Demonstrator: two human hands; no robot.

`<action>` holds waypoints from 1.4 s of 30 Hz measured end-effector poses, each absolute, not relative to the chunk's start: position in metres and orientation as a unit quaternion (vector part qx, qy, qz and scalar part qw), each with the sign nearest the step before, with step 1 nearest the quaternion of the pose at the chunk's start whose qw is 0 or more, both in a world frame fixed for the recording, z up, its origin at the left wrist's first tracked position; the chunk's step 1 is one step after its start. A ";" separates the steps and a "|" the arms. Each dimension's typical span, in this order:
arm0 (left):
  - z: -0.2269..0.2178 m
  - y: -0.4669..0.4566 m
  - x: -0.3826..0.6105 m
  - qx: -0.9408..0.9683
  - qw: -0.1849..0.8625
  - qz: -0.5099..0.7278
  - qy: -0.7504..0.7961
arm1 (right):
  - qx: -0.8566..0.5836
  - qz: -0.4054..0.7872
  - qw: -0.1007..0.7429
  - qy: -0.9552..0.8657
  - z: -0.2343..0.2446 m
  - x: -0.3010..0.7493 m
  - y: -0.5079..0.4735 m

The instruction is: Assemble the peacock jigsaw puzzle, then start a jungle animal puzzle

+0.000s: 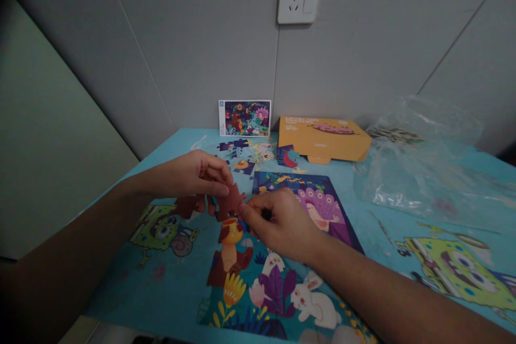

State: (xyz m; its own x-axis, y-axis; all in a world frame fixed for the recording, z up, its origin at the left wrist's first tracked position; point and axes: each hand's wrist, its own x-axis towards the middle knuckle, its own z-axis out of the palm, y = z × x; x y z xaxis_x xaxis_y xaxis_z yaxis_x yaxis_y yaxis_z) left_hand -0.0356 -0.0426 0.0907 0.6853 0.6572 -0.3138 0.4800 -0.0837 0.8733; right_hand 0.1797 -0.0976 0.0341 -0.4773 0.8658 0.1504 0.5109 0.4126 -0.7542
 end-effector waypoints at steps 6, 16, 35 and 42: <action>0.081 -0.040 -0.042 0.713 0.590 -0.097 0.366 | -0.456 0.284 0.288 -0.793 0.032 0.182 -0.092; 0.070 -0.045 -0.036 0.696 0.559 -0.212 0.399 | -0.449 0.279 0.271 -0.804 0.032 0.181 -0.093; 0.078 -0.044 -0.038 0.793 0.416 -0.166 0.414 | -0.444 0.291 0.273 -0.802 0.032 0.180 -0.093; 0.074 -0.043 -0.039 0.817 0.393 -0.152 0.393 | -0.446 0.292 0.271 -0.802 0.031 0.180 -0.092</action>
